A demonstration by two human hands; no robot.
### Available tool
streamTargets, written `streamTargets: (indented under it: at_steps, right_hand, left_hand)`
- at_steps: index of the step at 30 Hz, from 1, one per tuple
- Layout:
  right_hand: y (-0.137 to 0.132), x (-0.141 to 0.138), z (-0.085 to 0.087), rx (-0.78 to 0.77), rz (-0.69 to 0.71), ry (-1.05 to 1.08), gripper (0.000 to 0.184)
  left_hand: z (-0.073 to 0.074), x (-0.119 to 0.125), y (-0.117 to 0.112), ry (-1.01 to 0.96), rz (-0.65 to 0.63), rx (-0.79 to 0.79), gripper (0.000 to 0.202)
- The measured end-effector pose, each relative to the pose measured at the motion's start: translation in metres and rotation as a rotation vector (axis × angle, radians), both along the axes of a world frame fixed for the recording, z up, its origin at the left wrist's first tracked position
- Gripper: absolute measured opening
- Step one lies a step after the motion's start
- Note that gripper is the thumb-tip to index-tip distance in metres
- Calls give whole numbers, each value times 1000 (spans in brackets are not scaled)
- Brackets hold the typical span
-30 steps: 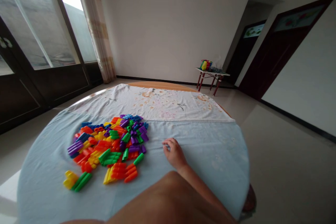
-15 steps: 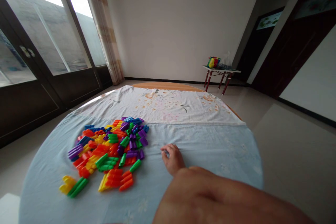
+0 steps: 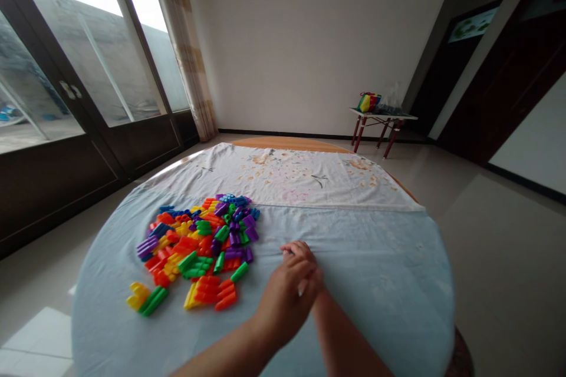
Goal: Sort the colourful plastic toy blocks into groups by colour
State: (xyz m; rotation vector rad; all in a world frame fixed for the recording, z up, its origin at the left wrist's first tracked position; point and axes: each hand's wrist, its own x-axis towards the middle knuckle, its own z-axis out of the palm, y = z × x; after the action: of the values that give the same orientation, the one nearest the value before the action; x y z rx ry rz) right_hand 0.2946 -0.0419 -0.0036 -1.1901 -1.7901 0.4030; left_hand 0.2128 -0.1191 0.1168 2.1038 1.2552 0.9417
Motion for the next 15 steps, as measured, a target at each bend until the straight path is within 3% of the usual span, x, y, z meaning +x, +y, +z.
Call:
streamTargets:
  at_steps: [3,6,9,15]
  right_hand:
    - [-1,-1,0,-6,23,-24,21]
    - [-1,-3,-2,-3,22,-56,22]
    - [0,-4,-4,8,7,-84,21]
    - [1,-4,-5,13,-9,-138,20]
  left_hand:
    - [-57,-61,12,314,-81,181,32]
    - [-86,-112,20,571,-162,284,43]
    - [-91,-141,32,668,-160,328,45]
    - [-77,-172,71,669,-6,281,40]
